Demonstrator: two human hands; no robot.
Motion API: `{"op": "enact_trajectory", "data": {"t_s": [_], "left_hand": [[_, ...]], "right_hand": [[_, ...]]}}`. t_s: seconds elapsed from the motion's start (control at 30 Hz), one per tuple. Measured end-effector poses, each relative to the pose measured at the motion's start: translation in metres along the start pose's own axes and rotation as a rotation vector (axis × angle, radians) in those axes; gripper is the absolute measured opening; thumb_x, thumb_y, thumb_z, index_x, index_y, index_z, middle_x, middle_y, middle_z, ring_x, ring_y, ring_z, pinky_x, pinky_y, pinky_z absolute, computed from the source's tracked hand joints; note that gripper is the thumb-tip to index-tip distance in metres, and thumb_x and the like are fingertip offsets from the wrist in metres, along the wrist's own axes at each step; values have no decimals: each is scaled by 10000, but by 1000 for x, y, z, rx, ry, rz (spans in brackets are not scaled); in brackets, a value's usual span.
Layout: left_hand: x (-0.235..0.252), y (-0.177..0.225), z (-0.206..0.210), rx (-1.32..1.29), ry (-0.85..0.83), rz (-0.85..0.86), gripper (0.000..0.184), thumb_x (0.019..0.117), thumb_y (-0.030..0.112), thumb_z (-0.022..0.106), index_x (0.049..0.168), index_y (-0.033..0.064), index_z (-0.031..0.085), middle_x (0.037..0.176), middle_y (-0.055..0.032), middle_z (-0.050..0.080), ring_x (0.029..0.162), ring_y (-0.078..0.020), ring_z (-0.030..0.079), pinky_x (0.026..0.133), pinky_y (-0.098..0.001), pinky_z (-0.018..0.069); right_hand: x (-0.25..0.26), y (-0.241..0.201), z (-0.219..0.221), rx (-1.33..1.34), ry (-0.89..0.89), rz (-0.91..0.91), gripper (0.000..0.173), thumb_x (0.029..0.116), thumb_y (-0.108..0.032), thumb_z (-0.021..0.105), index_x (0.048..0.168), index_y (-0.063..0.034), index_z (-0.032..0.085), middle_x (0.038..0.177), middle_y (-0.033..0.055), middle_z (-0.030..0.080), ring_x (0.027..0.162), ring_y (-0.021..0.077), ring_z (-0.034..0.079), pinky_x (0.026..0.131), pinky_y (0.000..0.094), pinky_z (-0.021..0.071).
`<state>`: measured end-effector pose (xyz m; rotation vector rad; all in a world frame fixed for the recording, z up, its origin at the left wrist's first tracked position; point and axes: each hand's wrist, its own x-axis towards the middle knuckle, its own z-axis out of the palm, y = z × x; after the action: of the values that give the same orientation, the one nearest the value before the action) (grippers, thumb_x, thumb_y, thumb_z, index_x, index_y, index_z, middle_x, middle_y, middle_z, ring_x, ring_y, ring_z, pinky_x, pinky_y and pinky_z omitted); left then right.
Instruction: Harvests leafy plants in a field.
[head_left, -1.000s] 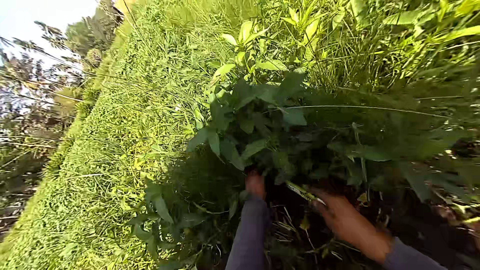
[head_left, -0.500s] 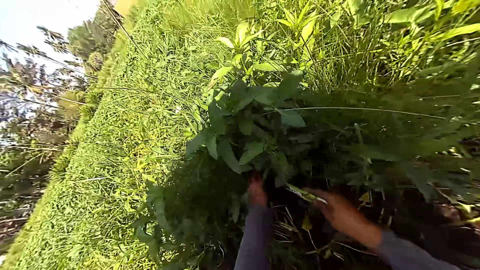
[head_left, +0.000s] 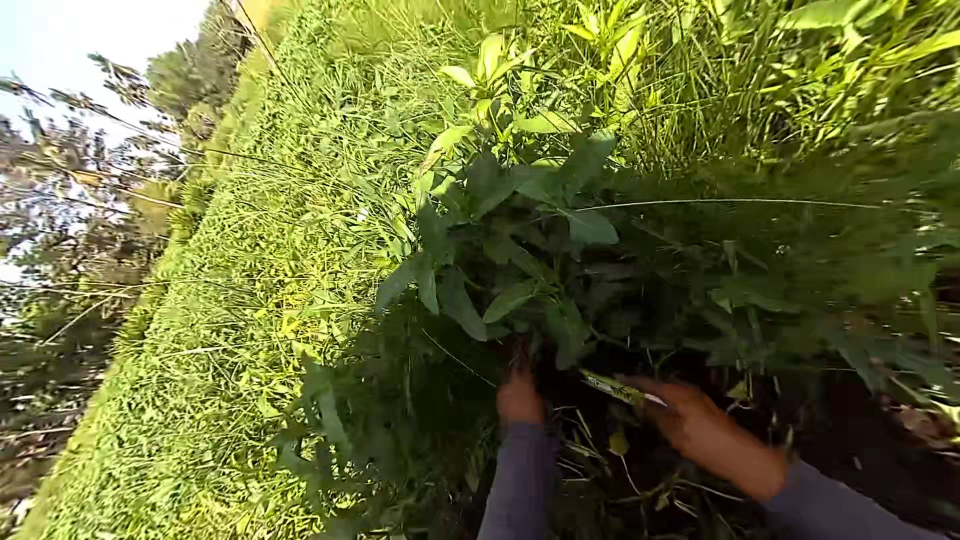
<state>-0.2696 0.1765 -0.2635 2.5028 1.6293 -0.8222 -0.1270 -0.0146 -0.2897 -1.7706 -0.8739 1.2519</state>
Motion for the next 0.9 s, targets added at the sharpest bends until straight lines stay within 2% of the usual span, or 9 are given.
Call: {"op": "enact_trajectory", "data": {"t_s": [0.13,0.2,0.3,0.4,0.5,0.6,0.7,0.83,0.9], "left_hand": [[-8,-1,5,-109,56,-35,399,1059,179,522,1452,148,588,1372,-175,649,1187,-356,679,996,-545,556],[-26,-13,9,-237,185,-56,377,1063,177,518,1422,122,618,1367,-187,653,1177,-360,686,996,-551,558],[-62,-59,15,-406,282,-114,365,1078,173,512,1378,-5,618,1337,-252,649,1219,-399,655,1060,-571,509],[-69,-86,4,-462,408,-24,354,1064,165,536,1305,-73,640,1285,-284,661,1208,-408,654,1072,-569,497],[-54,-58,-27,-379,421,113,329,1034,101,546,1311,-40,653,1296,-257,667,1195,-388,670,1049,-552,523],[-19,-10,-42,-280,258,120,355,1032,100,562,1374,33,628,1381,-212,628,1225,-378,650,1039,-552,530],[19,13,-24,-99,188,119,364,1038,140,573,1396,110,625,1491,-159,564,1251,-387,633,988,-577,553],[32,22,-21,-17,119,29,478,1023,182,609,1489,122,520,1482,-215,545,1176,-437,657,915,-604,570],[28,25,-33,-10,61,-16,572,943,140,696,1483,64,523,1431,-244,578,1172,-449,651,932,-617,556]], "right_hand": [[5,-10,2,-26,-6,-24,430,1070,-153,484,1498,-142,526,1287,182,670,1181,332,655,1056,536,487],[15,-7,9,0,1,-21,433,1069,-154,479,1498,-126,524,1231,195,686,1118,341,675,1026,541,504],[16,-11,12,44,-19,23,437,1068,-157,493,1505,-134,514,1190,196,694,1071,346,682,994,549,516],[11,-22,9,71,59,-19,421,1064,-141,497,1484,-128,534,1161,188,703,1024,331,696,945,552,538],[14,-32,9,108,148,-53,391,1077,-146,475,1458,-110,554,1090,157,712,873,287,691,819,515,562],[23,-33,1,82,176,-36,392,1080,-124,464,1460,-77,550,1134,183,702,894,316,686,838,533,553],[26,-26,-1,86,199,-41,388,1076,-133,483,1456,-89,551,1103,172,710,865,305,686,808,528,558],[19,-21,-1,93,178,-47,402,1071,-139,488,1468,-125,548,1118,144,715,934,284,700,857,508,564],[14,-24,-1,110,148,-36,418,1067,-140,485,1482,-117,530,1141,147,707,970,285,698,890,506,561]]}}
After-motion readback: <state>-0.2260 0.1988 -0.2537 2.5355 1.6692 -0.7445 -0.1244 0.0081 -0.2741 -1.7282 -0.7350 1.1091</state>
